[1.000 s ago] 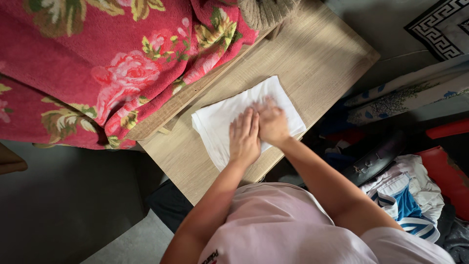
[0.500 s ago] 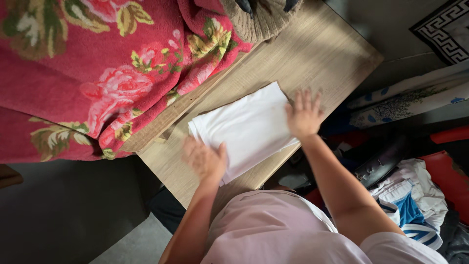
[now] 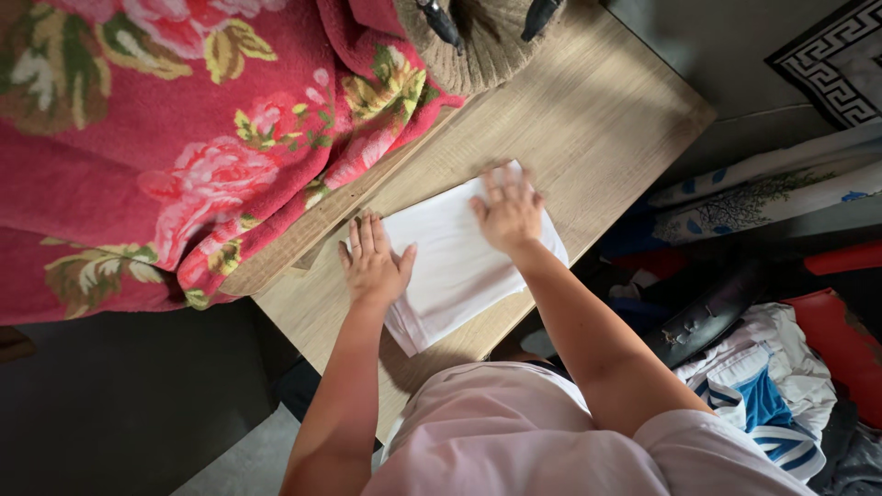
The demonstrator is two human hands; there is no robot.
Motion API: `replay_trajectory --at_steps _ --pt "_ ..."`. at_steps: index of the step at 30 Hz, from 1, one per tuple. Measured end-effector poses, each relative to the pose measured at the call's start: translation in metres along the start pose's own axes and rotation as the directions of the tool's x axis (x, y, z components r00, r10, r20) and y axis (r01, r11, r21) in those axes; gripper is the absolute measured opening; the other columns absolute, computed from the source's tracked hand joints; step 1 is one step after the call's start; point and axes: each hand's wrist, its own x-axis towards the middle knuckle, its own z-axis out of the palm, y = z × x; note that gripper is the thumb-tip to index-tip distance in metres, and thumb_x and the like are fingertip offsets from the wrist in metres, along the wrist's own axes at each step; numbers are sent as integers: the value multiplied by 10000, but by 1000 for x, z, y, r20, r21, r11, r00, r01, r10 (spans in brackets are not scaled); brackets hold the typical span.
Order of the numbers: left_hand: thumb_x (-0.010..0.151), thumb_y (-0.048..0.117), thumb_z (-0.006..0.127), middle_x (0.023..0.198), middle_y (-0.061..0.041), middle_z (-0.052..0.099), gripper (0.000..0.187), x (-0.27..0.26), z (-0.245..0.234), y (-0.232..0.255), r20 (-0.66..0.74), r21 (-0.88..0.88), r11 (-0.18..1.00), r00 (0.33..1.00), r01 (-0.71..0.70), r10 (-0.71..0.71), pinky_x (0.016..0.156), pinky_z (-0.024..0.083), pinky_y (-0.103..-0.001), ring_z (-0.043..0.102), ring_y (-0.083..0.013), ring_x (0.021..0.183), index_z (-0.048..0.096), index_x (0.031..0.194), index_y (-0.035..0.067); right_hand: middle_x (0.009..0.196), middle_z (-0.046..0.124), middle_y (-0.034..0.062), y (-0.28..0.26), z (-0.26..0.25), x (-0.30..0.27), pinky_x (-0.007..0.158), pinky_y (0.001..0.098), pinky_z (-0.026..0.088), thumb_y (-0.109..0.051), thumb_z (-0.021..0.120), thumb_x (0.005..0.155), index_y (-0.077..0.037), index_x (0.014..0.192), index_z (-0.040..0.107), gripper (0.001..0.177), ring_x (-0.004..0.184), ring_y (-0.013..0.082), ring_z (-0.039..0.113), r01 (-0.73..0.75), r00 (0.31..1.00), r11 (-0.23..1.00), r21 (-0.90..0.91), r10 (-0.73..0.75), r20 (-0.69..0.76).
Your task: The person folds several items of clothing one by one on a wooden table. They handle black shorts, a white t-shirt, and blue shorts, smoothing and folding each item before placing it on the table.
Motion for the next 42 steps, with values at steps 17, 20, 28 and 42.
replay_trajectory --at_steps 17,20,28,42 --pt "799 102 737 999 -96 698 237 -30 -152 6 -129 -336 912 971 -234 201 775 529 -489 673 -352 931 645 1017 118 1144 686 166 103 -154 -4 1057 429 530 59 706 873 -26 1022 635 186 1127 294 667 -153 982 236 960 -72 174" --pt "819 85 735 937 -70 701 181 -65 -150 4 -165 -318 877 932 -361 324 781 526 -493 679 -326 916 638 960 144 1121 733 92 135 -159 -32 1064 413 512 84 706 805 -64 827 662 156 1158 267 672 125 980 584 802 -198 -9" --pt "663 51 788 1250 -237 548 601 -126 -70 13 635 -15 1000 772 -15 21 833 528 -564 596 -438 1113 577 1219 141 1237 736 13 166 -37 -94 979 423 549 32 630 824 -174 865 806 274 1178 292 618 128 991 956 265 -136 9" --pt "913 614 573 1663 -134 222 861 -66 2 57 99 -116 979 979 -168 179 1197 135 -647 186 -393 1524 252 1568 158 1610 325 10 37 26 -93 1095 591 308 -561 527 928 -313 1514 405 648 1477 318 238 460 875 880 -115 -472 -109"
